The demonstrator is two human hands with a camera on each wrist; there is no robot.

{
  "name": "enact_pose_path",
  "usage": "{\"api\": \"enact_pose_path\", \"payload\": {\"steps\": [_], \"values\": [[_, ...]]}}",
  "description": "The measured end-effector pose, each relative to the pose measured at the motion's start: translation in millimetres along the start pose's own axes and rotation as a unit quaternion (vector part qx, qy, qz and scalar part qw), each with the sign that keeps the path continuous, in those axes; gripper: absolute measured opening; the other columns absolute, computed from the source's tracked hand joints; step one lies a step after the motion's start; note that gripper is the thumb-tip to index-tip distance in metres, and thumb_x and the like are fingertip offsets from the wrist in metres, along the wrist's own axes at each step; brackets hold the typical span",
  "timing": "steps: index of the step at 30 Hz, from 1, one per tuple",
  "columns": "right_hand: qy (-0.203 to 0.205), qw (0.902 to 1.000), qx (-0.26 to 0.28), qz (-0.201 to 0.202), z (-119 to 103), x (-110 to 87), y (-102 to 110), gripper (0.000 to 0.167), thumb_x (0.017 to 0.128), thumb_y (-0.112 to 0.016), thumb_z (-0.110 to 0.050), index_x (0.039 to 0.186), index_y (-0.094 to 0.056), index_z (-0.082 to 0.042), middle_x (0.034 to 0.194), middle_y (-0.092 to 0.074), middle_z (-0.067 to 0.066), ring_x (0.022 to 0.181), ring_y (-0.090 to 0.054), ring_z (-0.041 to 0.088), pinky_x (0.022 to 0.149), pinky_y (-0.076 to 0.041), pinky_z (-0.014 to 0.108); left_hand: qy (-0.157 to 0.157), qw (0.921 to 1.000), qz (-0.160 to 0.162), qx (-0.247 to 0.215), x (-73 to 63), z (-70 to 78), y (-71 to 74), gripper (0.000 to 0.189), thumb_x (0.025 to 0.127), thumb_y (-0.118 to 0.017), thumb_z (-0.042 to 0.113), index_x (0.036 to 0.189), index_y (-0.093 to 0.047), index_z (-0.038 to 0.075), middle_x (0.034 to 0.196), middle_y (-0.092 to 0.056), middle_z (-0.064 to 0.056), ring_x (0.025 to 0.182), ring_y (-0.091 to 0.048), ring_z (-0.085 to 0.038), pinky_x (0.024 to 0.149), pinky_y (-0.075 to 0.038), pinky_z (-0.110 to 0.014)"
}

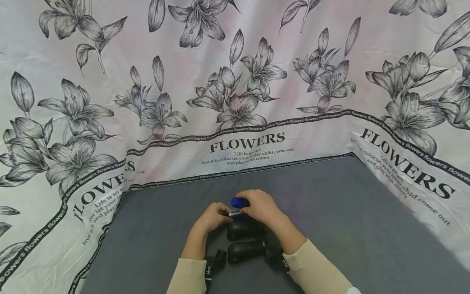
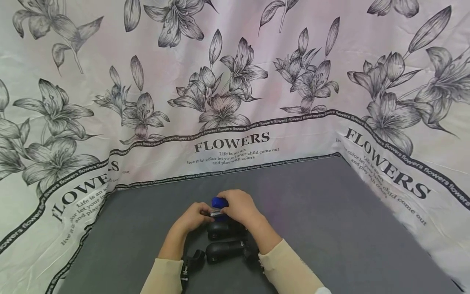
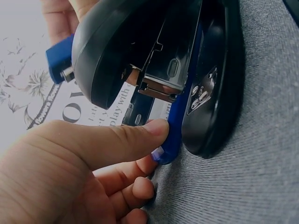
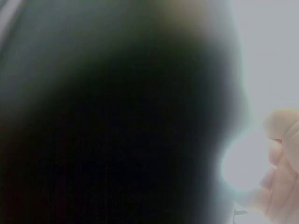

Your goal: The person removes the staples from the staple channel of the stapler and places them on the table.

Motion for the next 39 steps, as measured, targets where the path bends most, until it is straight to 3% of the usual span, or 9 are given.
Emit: {"api": "enact_pose_path", "payload": {"steps": [10, 17, 24, 32, 39], "values": [[-0.028, 0.9975, 0.057, -0.031, 17.7, -6.4, 23.6, 0.042, 0.093, -0.078, -0.030, 0.133, -0.066, -0.020, 0.118, -0.072, 0.002, 0.110, -0.067, 0.023, 0.089, -0.053, 0.048, 0.012, 0.9998, 0.010, -0.016, -1.7, -2.3, 0.6, 0.016, 0.082, -0.079, 0.000, 0.098, -0.080, 0.001, 0.100, -0.066, -0.005, 0.091, -0.059, -0.018, 0.080, -0.051, -0.039], [-0.049, 0.9948, 0.084, -0.033, 31.6, -13.5, 42.2, 0.039, 0.095, -0.077, -0.025, 0.132, -0.066, -0.020, 0.117, -0.072, 0.002, 0.111, -0.067, 0.023, 0.090, -0.053, 0.049, 0.011, 0.9997, 0.020, -0.012, -1.4, -2.4, 1.1, 0.016, 0.080, -0.080, 0.000, 0.096, -0.080, 0.001, 0.101, -0.067, -0.007, 0.091, -0.061, -0.019, 0.081, -0.052, -0.040], [-0.063, 0.9941, 0.083, -0.030, 45.7, -18.0, 55.4, 0.036, 0.096, -0.075, -0.022, 0.131, -0.066, -0.017, 0.118, -0.071, 0.003, 0.113, -0.066, 0.028, 0.087, -0.053, 0.051, 0.021, 0.9993, 0.028, -0.010, -1.8, -5.5, 0.5, 0.020, 0.083, -0.080, 0.002, 0.104, -0.079, 0.002, 0.106, -0.066, -0.009, 0.096, -0.062, -0.023, 0.084, -0.052, -0.044], [-0.116, 0.9897, 0.082, -0.019, 75.5, -26.8, 70.6, 0.033, 0.094, -0.077, -0.021, 0.125, -0.069, -0.013, 0.115, -0.072, 0.007, 0.110, -0.067, 0.032, 0.085, -0.053, 0.053, 0.024, 0.9992, 0.028, -0.018, -2.1, -6.0, -0.4, 0.022, 0.086, -0.079, 0.003, 0.108, -0.078, 0.001, 0.107, -0.064, -0.009, 0.099, -0.062, -0.028, 0.085, -0.052, -0.047], [-0.147, 0.9860, 0.071, -0.035, 98.2, -31.7, 76.0, 0.033, 0.090, -0.080, -0.019, 0.119, -0.071, -0.008, 0.113, -0.070, 0.011, 0.105, -0.066, 0.032, 0.081, -0.053, 0.050, 0.028, 0.9989, 0.033, -0.016, -2.9, -7.4, 0.2, 0.024, 0.087, -0.079, 0.005, 0.111, -0.078, 0.003, 0.110, -0.065, -0.009, 0.103, -0.063, -0.030, 0.088, -0.052, -0.050]]}}
Point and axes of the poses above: each hand's wrist, its own x-axis towards the middle knuckle, its own y-axis out of the back of the hand, z = x × y, the point moved 10 cm from there along x, towards the middle knuckle
